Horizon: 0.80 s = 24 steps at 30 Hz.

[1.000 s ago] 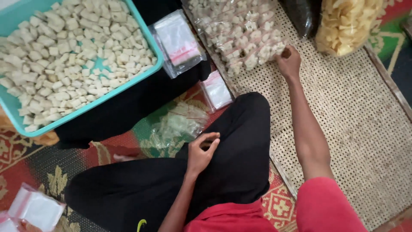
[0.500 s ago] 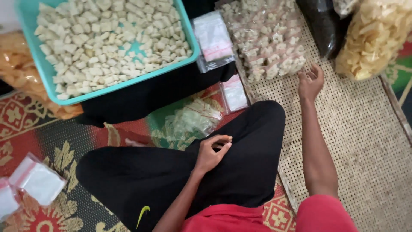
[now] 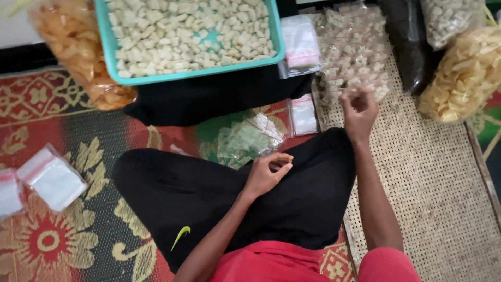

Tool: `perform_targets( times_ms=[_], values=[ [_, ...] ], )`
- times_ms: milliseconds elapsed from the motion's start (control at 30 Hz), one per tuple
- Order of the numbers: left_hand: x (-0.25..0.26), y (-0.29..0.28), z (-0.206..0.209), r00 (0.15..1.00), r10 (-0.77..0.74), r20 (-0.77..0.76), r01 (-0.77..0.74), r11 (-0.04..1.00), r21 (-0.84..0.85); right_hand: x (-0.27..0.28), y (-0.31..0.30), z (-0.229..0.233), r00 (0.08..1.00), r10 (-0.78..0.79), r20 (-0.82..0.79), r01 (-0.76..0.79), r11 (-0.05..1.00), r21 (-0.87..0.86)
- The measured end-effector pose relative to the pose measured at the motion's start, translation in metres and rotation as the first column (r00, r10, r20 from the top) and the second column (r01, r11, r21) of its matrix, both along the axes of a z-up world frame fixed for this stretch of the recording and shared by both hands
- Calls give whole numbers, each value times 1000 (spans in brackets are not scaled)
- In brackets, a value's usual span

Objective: A person is manually packing small snack items into individual plastic zip-lock bags and sealing them.

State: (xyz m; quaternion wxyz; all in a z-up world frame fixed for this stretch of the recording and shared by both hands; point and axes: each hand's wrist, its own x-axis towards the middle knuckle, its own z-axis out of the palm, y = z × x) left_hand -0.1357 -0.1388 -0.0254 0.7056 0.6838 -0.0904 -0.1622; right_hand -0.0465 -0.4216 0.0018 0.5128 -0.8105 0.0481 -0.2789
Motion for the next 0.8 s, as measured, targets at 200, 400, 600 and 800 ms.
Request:
perform_targets(
  times_ms=[200,400,600,800],
  values=[
    [16,23,-1,993,112,39,-117,976,181,-4,86,-17,809,378,-451,-481,866,-137],
    [25,41,-4,974,223,51,-228,952,205,4,155,-89,679,214,-702,-630,662,-407],
    [33,66,-25,953,303,0,-298,936,186,19,159,-166,607,32,-794,-649,596,-473],
    [44,70,-38,951,308,-9,-299,929,218,9,157,-156,671,43,-740,-620,581,-528]
  ],
)
